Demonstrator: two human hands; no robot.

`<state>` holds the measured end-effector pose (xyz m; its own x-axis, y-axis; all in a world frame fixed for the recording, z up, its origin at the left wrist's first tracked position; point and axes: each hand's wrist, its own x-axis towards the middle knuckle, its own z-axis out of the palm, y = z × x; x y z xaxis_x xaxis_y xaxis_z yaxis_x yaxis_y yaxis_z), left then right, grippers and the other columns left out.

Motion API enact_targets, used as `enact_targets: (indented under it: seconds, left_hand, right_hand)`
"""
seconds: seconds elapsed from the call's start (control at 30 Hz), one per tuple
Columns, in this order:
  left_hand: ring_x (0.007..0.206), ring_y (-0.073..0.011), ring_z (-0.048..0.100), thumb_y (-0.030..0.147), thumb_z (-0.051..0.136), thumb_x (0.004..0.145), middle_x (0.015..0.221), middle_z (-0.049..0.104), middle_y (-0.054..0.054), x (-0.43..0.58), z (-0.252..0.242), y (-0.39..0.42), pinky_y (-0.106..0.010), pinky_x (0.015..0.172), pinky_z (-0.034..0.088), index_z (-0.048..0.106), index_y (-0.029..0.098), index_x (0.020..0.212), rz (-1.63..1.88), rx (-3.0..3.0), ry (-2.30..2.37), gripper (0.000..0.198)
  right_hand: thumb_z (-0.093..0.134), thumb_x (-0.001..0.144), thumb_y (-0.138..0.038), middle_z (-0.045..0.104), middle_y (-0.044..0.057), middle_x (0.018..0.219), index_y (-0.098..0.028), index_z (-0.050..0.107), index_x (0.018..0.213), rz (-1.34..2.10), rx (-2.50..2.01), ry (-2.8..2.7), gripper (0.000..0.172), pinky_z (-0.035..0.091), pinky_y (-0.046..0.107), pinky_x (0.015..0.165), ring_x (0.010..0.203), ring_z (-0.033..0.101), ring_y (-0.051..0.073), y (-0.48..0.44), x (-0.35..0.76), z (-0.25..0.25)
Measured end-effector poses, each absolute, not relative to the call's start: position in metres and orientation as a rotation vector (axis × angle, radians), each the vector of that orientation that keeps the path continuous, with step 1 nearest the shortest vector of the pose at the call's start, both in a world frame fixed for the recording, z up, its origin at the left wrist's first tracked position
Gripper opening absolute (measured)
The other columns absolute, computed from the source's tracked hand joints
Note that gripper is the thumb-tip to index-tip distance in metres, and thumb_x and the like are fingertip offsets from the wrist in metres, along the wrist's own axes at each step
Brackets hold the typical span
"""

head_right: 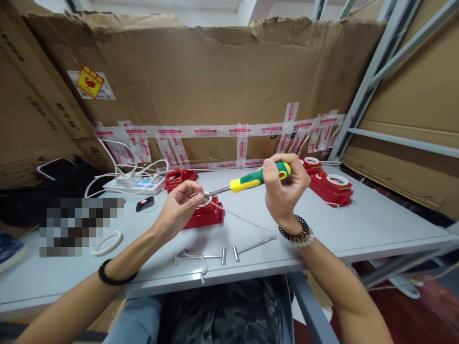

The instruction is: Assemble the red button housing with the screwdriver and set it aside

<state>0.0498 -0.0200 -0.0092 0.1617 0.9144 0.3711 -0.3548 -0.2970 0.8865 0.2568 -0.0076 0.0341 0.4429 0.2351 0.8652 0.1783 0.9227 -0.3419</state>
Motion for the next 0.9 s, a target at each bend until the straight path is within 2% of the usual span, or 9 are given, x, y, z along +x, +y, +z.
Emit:
enact_targets:
  seconds: [0.37, 0.67, 0.8, 0.9]
  left_hand:
    - [0.063, -0.0073, 0.061, 0.029, 0.081, 0.068, 0.069, 0.062, 0.004, 0.048, -0.012, -0.019, -0.017, 0.064, 0.051, 0.063, 0.017, 0.080, 1.399, 1.329, 0.618, 0.025]
    - [0.061, -0.0090, 0.064, 0.031, 0.082, 0.066, 0.066, 0.065, 0.003, 0.049, -0.012, -0.021, -0.019, 0.063, 0.051, 0.062, 0.016, 0.076, 1.409, 1.314, 0.647, 0.027]
    - [0.069, -0.0140, 0.065, 0.039, 0.077, 0.070, 0.073, 0.068, -0.001, 0.046, -0.010, -0.019, -0.024, 0.065, 0.051, 0.063, 0.016, 0.082, 1.461, 1.505, 0.768, 0.029]
    - [0.091, -0.0210, 0.064, 0.046, 0.065, 0.080, 0.096, 0.070, -0.008, 0.035, -0.003, -0.016, -0.034, 0.080, 0.049, 0.065, 0.017, 0.092, 1.471, 1.925, 0.980, 0.031]
  right_hand:
    - [0.063, 0.077, -0.030, 0.054, -0.005, 0.051, -0.023, 0.059, 0.071, -0.049, -0.419, -1.128, 0.010, 0.038, 0.026, 0.039, 0.041, 0.056, 0.013, -0.010, 0.255, 0.033]
    - [0.059, 0.078, -0.037, 0.050, -0.005, 0.052, -0.026, 0.054, 0.071, -0.062, -0.510, -1.163, 0.014, 0.040, 0.030, 0.044, 0.044, 0.053, 0.014, -0.018, 0.253, 0.029]
    - [0.062, 0.078, -0.035, 0.049, -0.005, 0.055, -0.023, 0.057, 0.071, 0.068, -0.530, -1.098, 0.014, 0.036, 0.025, 0.041, 0.044, 0.047, 0.010, -0.002, 0.260, 0.025]
    - [0.063, 0.077, -0.034, 0.046, -0.005, 0.056, -0.021, 0.058, 0.070, 0.120, -0.561, -1.063, 0.016, 0.035, 0.021, 0.040, 0.046, 0.043, 0.008, 0.010, 0.269, 0.024]
